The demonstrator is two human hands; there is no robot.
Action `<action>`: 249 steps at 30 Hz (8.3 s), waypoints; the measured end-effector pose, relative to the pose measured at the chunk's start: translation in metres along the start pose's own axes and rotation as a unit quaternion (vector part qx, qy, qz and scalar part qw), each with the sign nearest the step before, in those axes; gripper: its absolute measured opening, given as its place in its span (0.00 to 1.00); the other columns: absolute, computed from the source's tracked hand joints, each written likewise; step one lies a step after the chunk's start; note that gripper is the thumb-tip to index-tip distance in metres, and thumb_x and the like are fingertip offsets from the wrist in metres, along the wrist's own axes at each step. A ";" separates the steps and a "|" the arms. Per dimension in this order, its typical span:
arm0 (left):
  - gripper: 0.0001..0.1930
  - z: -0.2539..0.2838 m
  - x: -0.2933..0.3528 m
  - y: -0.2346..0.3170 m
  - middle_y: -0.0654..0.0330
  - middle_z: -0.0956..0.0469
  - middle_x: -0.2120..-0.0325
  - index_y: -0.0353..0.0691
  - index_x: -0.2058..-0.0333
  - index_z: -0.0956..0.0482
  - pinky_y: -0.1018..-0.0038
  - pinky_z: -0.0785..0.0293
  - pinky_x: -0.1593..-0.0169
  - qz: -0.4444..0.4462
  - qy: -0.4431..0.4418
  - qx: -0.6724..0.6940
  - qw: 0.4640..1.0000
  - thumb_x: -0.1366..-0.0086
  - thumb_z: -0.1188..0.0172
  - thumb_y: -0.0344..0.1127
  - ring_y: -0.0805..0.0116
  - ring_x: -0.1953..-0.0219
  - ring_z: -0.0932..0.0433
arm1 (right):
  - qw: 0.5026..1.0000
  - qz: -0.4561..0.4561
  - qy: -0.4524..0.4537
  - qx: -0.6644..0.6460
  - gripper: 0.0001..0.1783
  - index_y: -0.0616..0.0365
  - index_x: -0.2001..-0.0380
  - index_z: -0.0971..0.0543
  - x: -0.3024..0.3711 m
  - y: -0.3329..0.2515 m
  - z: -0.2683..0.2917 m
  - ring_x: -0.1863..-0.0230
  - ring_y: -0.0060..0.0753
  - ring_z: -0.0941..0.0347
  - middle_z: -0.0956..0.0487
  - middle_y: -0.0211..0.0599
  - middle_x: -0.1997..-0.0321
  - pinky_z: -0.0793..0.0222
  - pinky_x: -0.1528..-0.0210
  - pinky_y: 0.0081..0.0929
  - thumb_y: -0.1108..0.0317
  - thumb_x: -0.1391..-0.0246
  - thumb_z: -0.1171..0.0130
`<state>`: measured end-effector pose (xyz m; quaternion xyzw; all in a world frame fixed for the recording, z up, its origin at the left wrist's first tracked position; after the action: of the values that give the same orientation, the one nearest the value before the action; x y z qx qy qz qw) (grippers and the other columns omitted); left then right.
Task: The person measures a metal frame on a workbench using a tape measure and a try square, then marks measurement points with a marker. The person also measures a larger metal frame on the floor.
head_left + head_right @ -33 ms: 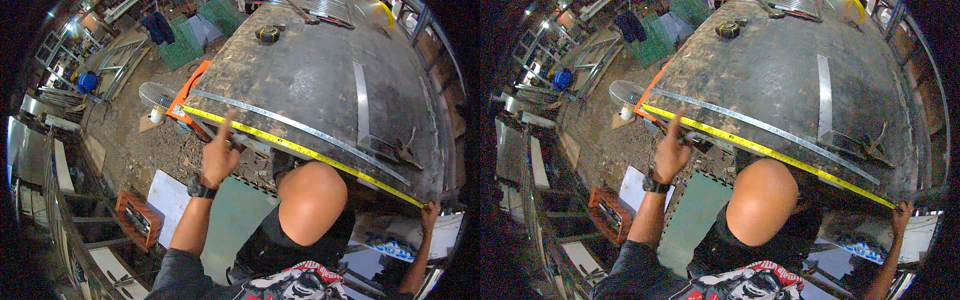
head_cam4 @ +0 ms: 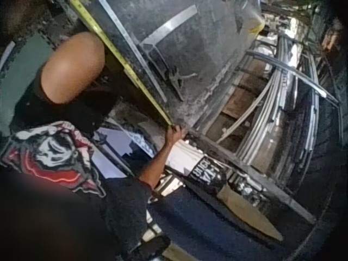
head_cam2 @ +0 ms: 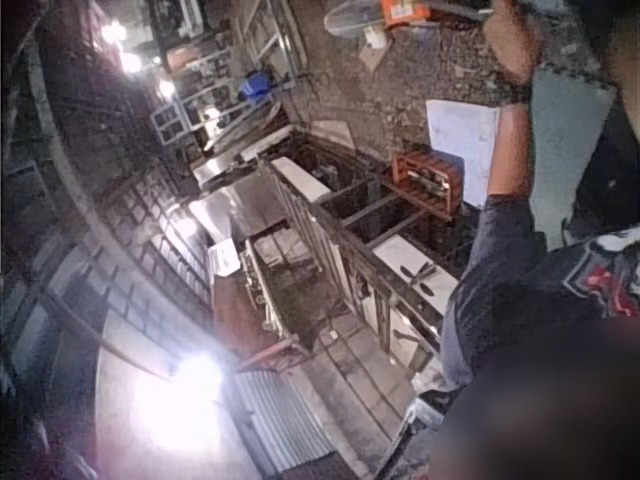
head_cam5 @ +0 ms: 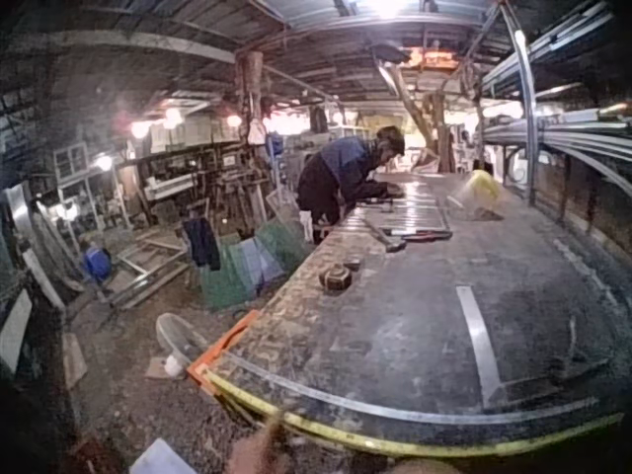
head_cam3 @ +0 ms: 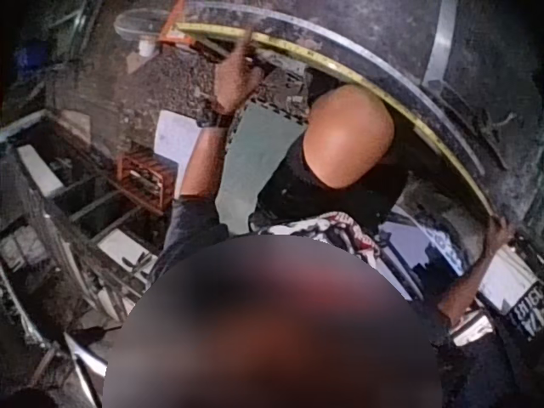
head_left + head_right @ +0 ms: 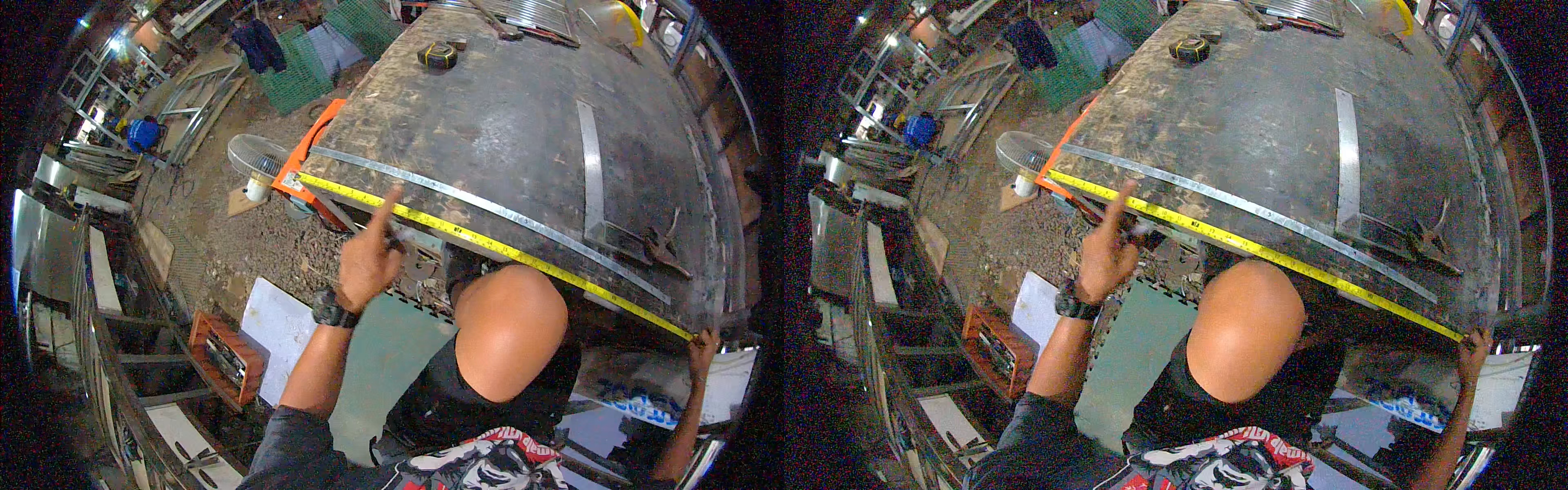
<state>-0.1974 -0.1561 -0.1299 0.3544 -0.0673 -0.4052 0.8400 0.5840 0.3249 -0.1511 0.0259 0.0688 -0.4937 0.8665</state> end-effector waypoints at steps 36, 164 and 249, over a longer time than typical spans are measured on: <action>0.48 -0.046 0.009 0.012 0.40 0.20 0.75 0.60 0.24 0.54 0.48 0.26 0.67 0.000 -0.070 -0.018 0.997 0.38 0.36 0.39 0.35 0.69 0.18 | 0.990 0.051 0.124 -0.036 0.12 0.64 0.64 0.24 0.011 -0.030 -0.002 0.44 0.48 0.30 0.27 0.51 0.43 0.30 0.43 0.39 0.78 0.55 0.37; 0.56 -0.204 0.086 0.246 0.46 0.18 0.77 0.36 0.24 0.67 0.53 0.23 0.74 -0.241 -0.152 -0.210 0.936 0.44 0.37 0.33 0.44 0.76 0.17 | 0.979 -0.017 0.199 -0.047 0.06 0.53 0.81 0.23 0.008 -0.123 0.040 0.53 0.55 0.30 0.25 0.40 0.59 0.32 0.52 0.46 0.75 0.63 0.35; 0.51 -0.271 0.104 0.347 0.52 0.21 0.84 0.19 0.28 0.60 0.63 0.27 0.81 -0.336 -0.206 -0.235 0.888 0.37 0.38 0.40 0.58 0.85 0.21 | 0.989 0.019 0.122 -0.082 0.10 0.43 0.70 0.15 0.013 -0.120 0.050 0.41 0.55 0.32 0.24 0.37 0.48 0.36 0.43 0.60 0.70 0.59 0.30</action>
<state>0.1993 0.0606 -0.1231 0.0564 -0.0179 -0.7312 0.6796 0.4921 0.2473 -0.1006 0.0160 0.2139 -0.4632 0.8599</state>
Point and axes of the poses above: each hand's wrist, its own x-axis away from the middle knuckle, its own z-axis out of the back of the hand, y = z × x, the point moved 3 cm from there along -x, towards the middle knuckle
